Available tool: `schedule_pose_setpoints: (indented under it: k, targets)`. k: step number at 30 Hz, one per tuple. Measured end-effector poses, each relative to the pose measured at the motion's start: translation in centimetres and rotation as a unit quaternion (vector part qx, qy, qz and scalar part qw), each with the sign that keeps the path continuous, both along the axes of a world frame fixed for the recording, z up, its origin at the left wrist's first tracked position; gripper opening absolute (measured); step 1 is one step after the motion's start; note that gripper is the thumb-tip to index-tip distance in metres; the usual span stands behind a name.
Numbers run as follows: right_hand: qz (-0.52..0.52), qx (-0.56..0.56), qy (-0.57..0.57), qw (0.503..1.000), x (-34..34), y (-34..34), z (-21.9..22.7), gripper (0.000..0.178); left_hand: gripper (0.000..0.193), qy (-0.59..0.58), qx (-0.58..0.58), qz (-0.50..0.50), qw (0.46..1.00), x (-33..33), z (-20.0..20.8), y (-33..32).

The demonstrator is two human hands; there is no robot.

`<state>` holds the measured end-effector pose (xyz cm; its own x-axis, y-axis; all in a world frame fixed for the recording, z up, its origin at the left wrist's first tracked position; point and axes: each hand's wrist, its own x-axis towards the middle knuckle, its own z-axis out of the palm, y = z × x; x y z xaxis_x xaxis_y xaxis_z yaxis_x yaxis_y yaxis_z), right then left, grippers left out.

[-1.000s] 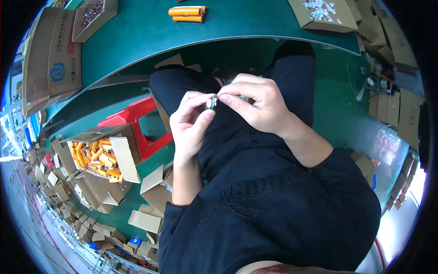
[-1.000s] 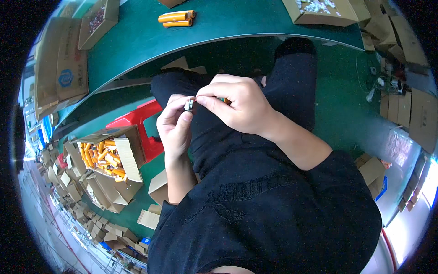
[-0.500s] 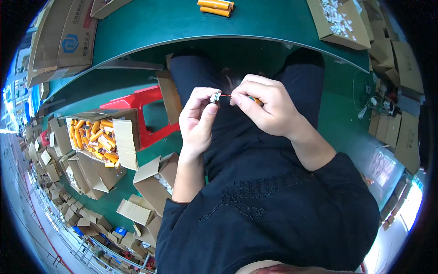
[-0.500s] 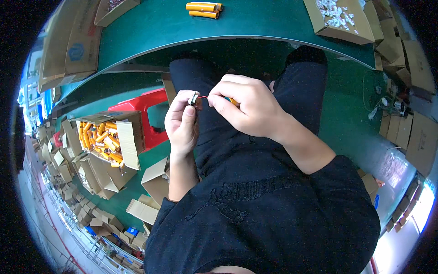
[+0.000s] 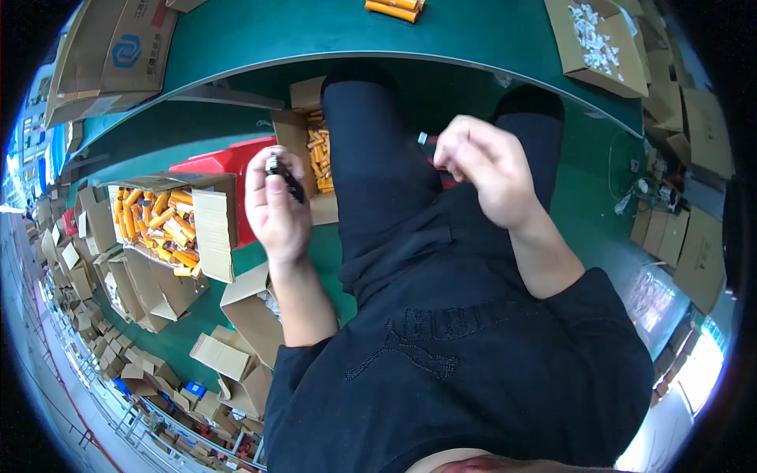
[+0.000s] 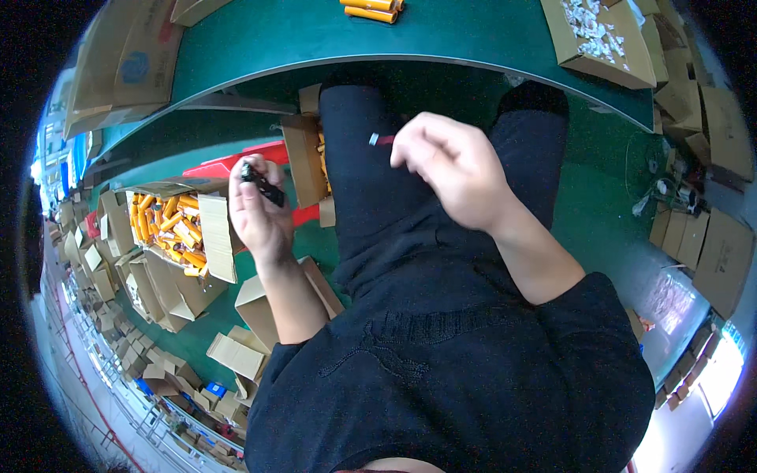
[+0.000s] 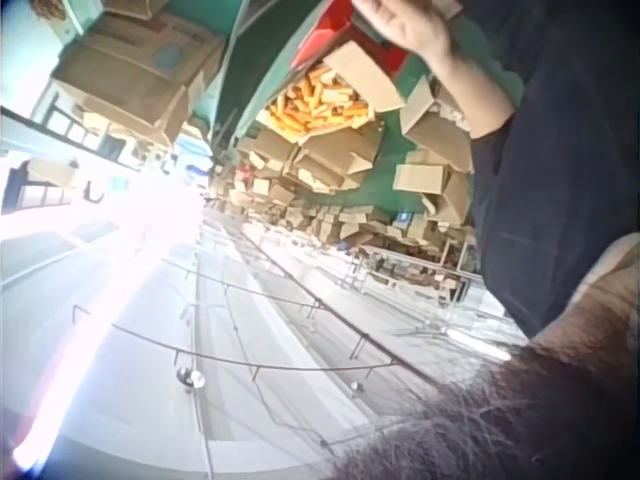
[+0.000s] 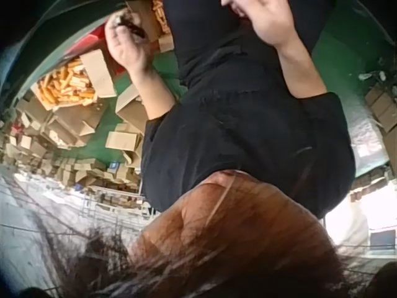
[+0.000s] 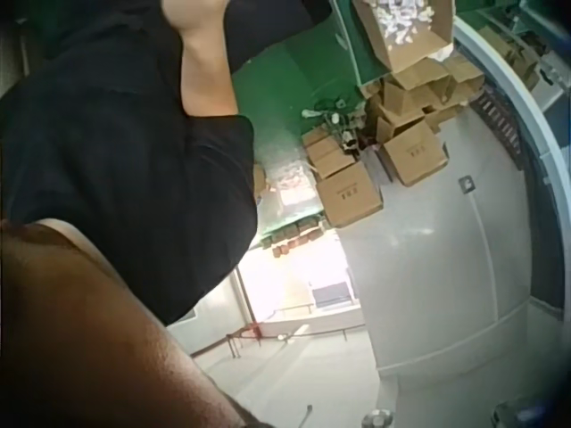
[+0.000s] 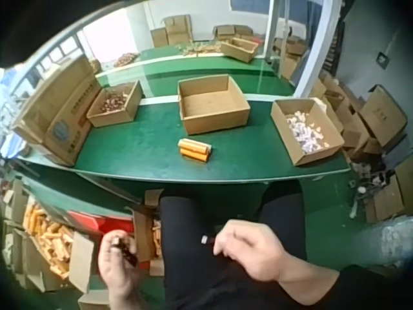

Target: Assembling electronic components by inserting batteries into a plastic housing.

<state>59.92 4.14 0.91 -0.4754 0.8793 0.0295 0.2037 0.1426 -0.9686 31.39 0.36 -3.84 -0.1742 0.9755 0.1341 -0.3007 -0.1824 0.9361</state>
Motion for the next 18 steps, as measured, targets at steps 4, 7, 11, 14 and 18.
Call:
schedule_pose_setpoints:
  k: [4, 7, 11, 14, 18]
  targets:
    - [-0.067, -0.495, 0.472, 0.727, -2.7, 1.1, -3.5, 0.038, 0.032, -0.044, -0.006, 0.067, 0.997, -2.5, 0.2, -0.1]
    - [-0.089, -0.522, 0.428, 0.733, -6.2, 0.6, -2.9, 0.047, 0.035, -0.054, -0.006, 0.087, 0.995, -2.8, -0.2, -0.6]
    - [-0.122, -0.525, 0.372, 0.756, -10.1, 0.2, -3.0, 0.054, 0.039, -0.075, -0.006, 0.101, 0.992, -3.1, -0.4, -1.1]
    - [-0.135, -0.478, 0.341, 0.798, -11.2, 0.1, -4.7, 0.048, 0.041, -0.090, -0.012, 0.105, 0.990, -3.3, -0.4, -1.4]
    - [-0.042, -0.363, 0.264, 0.893, -9.1, 1.5, -4.0, 0.037, 0.034, -0.070, -0.024, 0.122, 0.990, -3.2, -0.3, -1.7]
